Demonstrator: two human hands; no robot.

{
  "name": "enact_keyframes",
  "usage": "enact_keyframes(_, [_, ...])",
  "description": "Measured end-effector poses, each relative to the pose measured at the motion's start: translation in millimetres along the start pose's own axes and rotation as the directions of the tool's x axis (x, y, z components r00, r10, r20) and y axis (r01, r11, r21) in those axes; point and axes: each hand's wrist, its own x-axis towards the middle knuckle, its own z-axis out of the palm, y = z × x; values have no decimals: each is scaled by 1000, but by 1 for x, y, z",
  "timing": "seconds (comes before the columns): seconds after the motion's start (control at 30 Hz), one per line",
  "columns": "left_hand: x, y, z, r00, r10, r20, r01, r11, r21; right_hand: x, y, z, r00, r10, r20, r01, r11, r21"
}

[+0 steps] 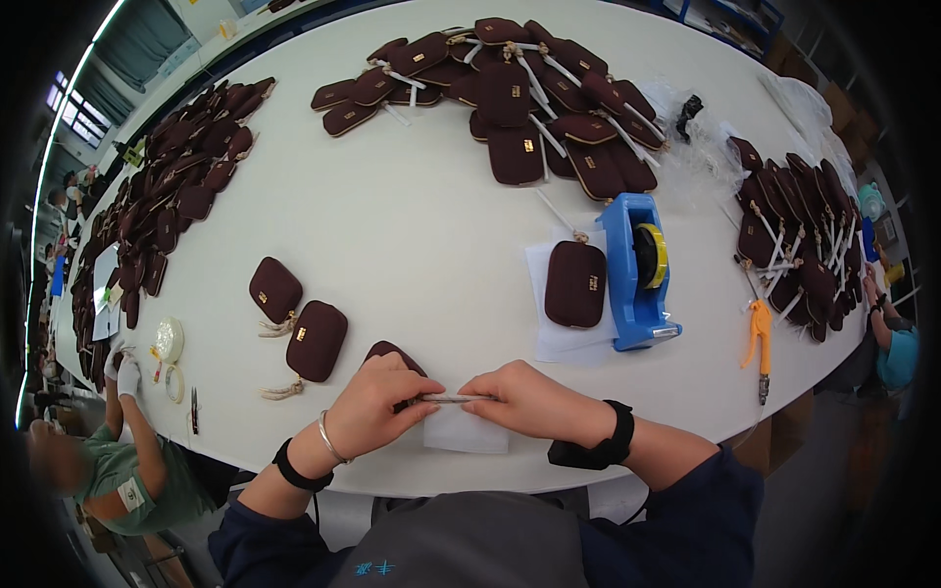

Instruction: The person wraps small maroon pouches with white paper, securing them with a string. They repeatedly pick up a pouch, wrap it, and place it on the table. The person uses a tape dispenser to cut tape and a lighter to seal the string ends.

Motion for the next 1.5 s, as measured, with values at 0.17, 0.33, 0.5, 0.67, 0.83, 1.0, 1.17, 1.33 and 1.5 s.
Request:
enact_keyframes(0.17, [-12,-11,4,996,13,87,-6,996,-87,2,-5,4,997,51,62,-50,999,-20])
enact_keyframes(0.33, [-14,-21,34,990,-12,141,40,980,-195,-3,2,11,972,223,76,-228,972,62])
enact_keyframes(0.5, [-18,-14,34,986,-79,144,118,952,-283,-4,-6,13,963,240,125,-245,969,27])
enact_keyframes(0.67, [-19,-13,26,986,-117,115,150,928,-341,-5,-13,13,996,75,-57,-78,995,-67])
enact_keyframes(0.83, [-15,-20,6,978,-154,140,203,860,-467,-7,-16,9,803,-536,-263,329,765,-554])
enact_keyframes(1.0, [-12,-27,11,966,-184,180,253,796,-550,3,-20,17,717,-693,-76,526,610,-593])
enact_keyframes(1.17, [-10,-18,8,976,-162,144,213,834,-509,4,-24,14,714,-697,-73,556,626,-546])
enact_keyframes(1.33, [-13,-18,19,985,-157,71,173,878,-447,3,-28,15,793,-604,-86,497,722,-482])
enact_keyframes(1.5, [-16,-10,21,985,-174,0,160,905,-394,-1,-21,19,898,-349,-269,334,937,-98])
